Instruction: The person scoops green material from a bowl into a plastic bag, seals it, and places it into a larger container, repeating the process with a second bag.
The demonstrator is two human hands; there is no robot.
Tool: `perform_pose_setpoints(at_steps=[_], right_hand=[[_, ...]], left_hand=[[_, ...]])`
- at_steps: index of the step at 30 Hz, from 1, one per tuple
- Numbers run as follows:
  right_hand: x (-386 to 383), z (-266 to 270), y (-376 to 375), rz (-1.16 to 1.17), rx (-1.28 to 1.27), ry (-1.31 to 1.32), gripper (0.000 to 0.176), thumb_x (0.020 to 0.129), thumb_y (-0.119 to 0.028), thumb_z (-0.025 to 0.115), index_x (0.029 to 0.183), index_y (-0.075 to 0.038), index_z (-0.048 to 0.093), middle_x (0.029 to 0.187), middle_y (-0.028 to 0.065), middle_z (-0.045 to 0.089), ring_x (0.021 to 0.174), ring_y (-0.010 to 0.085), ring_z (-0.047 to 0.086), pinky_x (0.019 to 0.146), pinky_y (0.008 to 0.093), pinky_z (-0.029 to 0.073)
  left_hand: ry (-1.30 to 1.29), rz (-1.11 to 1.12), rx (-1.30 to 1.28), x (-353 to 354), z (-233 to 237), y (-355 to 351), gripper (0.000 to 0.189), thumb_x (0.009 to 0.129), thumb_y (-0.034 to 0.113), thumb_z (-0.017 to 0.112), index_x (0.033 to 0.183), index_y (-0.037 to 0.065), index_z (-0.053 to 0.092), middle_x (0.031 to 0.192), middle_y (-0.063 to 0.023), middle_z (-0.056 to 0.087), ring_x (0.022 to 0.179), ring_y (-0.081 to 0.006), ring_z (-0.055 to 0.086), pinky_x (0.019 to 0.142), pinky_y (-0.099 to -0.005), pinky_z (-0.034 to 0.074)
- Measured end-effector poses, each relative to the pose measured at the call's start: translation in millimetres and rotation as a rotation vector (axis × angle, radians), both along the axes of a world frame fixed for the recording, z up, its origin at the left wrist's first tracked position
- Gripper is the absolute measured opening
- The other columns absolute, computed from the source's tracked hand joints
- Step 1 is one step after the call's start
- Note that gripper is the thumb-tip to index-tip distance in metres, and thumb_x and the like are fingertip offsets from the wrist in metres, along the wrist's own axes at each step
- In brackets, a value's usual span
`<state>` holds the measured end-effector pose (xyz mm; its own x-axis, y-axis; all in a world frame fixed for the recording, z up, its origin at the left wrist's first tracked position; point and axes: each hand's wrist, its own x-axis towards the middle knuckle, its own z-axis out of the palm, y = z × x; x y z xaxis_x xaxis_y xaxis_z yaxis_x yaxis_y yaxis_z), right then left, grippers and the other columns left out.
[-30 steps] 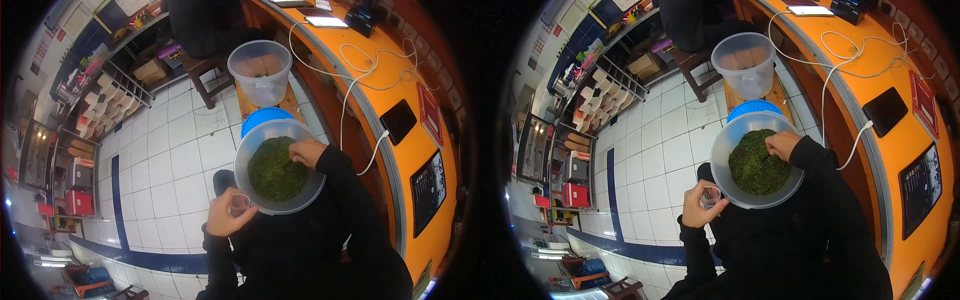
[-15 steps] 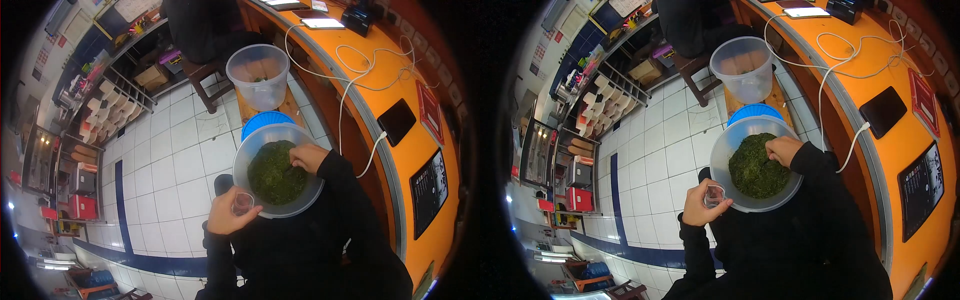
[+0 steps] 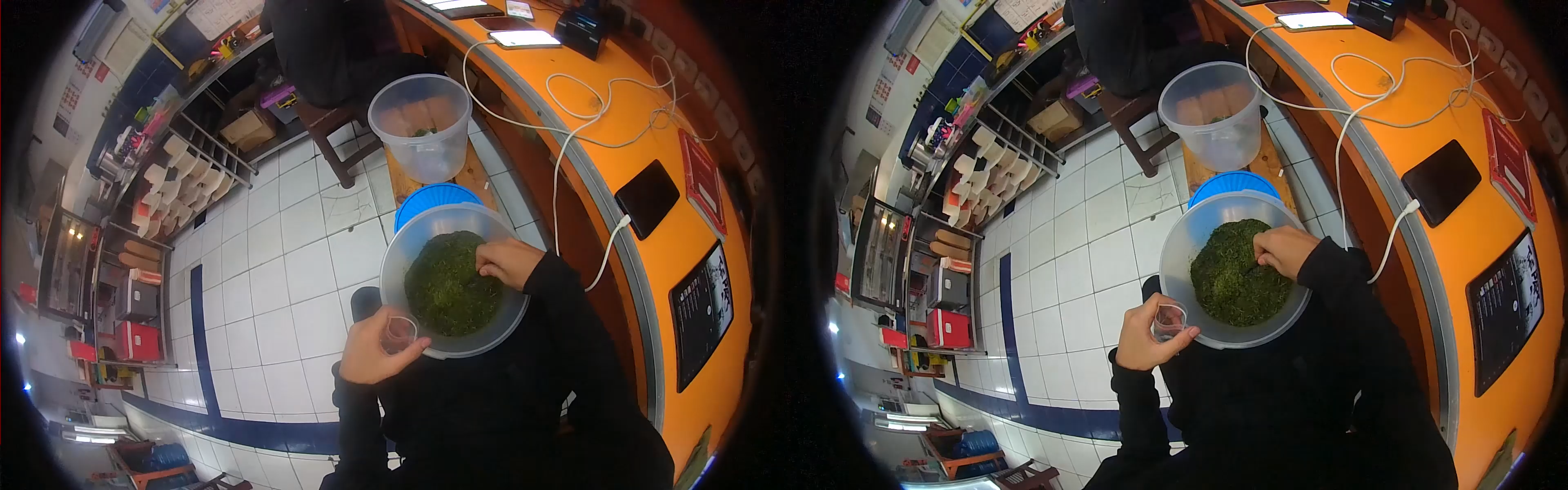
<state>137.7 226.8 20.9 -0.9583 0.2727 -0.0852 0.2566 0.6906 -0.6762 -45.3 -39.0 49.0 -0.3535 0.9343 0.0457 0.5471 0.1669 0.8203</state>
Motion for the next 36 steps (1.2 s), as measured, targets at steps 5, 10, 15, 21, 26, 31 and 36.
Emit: perform_pose_setpoints(at_steps=[5, 10, 15, 21, 26, 31, 36], right_hand=[[3.3, 25.0, -1.2, -0.022, -0.001, 0.049, 0.012, 0.096, -0.009, 0.066, 0.097, 0.001, 0.061, 0.093, 0.0182, 0.069, 0.093, 0.0364, 0.067, 0.081, 0.0465, 0.051], [7.9, 62.3, -5.8, -0.053, 0.063, 0.206, 0.011, 0.096, -0.009, 0.065, 0.101, 0.000, 0.061, 0.094, 0.0162, 0.066, 0.092, 0.0349, 0.065, 0.081, 0.0443, 0.051], [7.9, 99.3, -9.5, -0.047, 0.100, 0.216, 0.010, 0.096, -0.009, 0.064, 0.099, 0.000, 0.061, 0.097, 0.0174, 0.066, 0.096, 0.0364, 0.064, 0.085, 0.0458, 0.050], [-17.5, 75.4, -39.7, 0.043, 0.318, 0.312, 0.013, 0.090, -0.010, 0.068, 0.101, -0.005, 0.062, 0.095, 0.0126, 0.062, 0.097, 0.0335, 0.062, 0.087, 0.0428, 0.050], [-20.8, 81.3, -77.0, 0.061, 0.523, 0.333, 0.024, 0.084, -0.014, 0.068, 0.107, -0.007, 0.065, 0.107, 0.0063, 0.064, 0.108, 0.0258, 0.059, 0.092, 0.0367, 0.048], [0.6, 93.7, -64.5, -0.054, 0.466, 0.442, 0.020, 0.085, -0.011, 0.068, 0.105, -0.006, 0.067, 0.104, 0.0076, 0.064, 0.104, 0.0263, 0.061, 0.090, 0.0377, 0.050], [19.7, 103.2, -57.2, -0.254, 0.277, 0.522, 0.015, 0.089, -0.008, 0.070, 0.103, -0.003, 0.071, 0.098, 0.0100, 0.065, 0.100, 0.0289, 0.063, 0.088, 0.0399, 0.051]], left_hand=[[0.098, -0.008, -0.011, -4.8, -0.3, 5.7, 0.044, 0.079, 0.038, 0.087, 0.098, 0.004, 0.067, 0.077, -0.0101, 0.072, 0.070, -0.0235, 0.074, 0.066, -0.0343, 0.059], [0.284, -0.081, -0.049, -21.3, 9.3, 22.6, 0.048, 0.078, 0.044, 0.086, 0.095, 0.003, 0.066, 0.074, -0.0107, 0.070, 0.066, -0.0250, 0.072, 0.063, -0.0343, 0.056], [0.359, -0.155, 0.017, -29.3, 14.4, 42.7, 0.051, 0.077, 0.044, 0.087, 0.094, 0.001, 0.065, 0.070, -0.0109, 0.068, 0.061, -0.0241, 0.071, 0.059, -0.0332, 0.055], [0.412, -0.163, 0.040, -16.4, 16.0, 65.5, 0.051, 0.077, 0.044, 0.087, 0.091, 0.001, 0.063, 0.067, -0.0140, 0.066, 0.059, -0.0324, 0.068, 0.057, -0.0366, 0.054], [0.297, -0.147, -0.047, -16.0, 2.9, 68.9, 0.048, 0.079, 0.045, 0.084, 0.096, 0.005, 0.064, 0.078, -0.0163, 0.067, 0.073, -0.0378, 0.069, 0.065, -0.0426, 0.053], [0.203, -0.089, 0.035, -23.7, -9.1, 57.8, 0.043, 0.079, 0.036, 0.086, 0.096, 0.003, 0.065, 0.075, -0.0135, 0.068, 0.069, -0.0285, 0.069, 0.065, -0.0370, 0.054], [-0.192, 0.088, 0.144, -40.7, -14.7, 35.3, 0.036, 0.080, 0.020, 0.089, 0.103, 0.002, 0.067, 0.084, -0.0067, 0.073, 0.079, -0.0143, 0.071, 0.073, -0.0307, 0.058]])
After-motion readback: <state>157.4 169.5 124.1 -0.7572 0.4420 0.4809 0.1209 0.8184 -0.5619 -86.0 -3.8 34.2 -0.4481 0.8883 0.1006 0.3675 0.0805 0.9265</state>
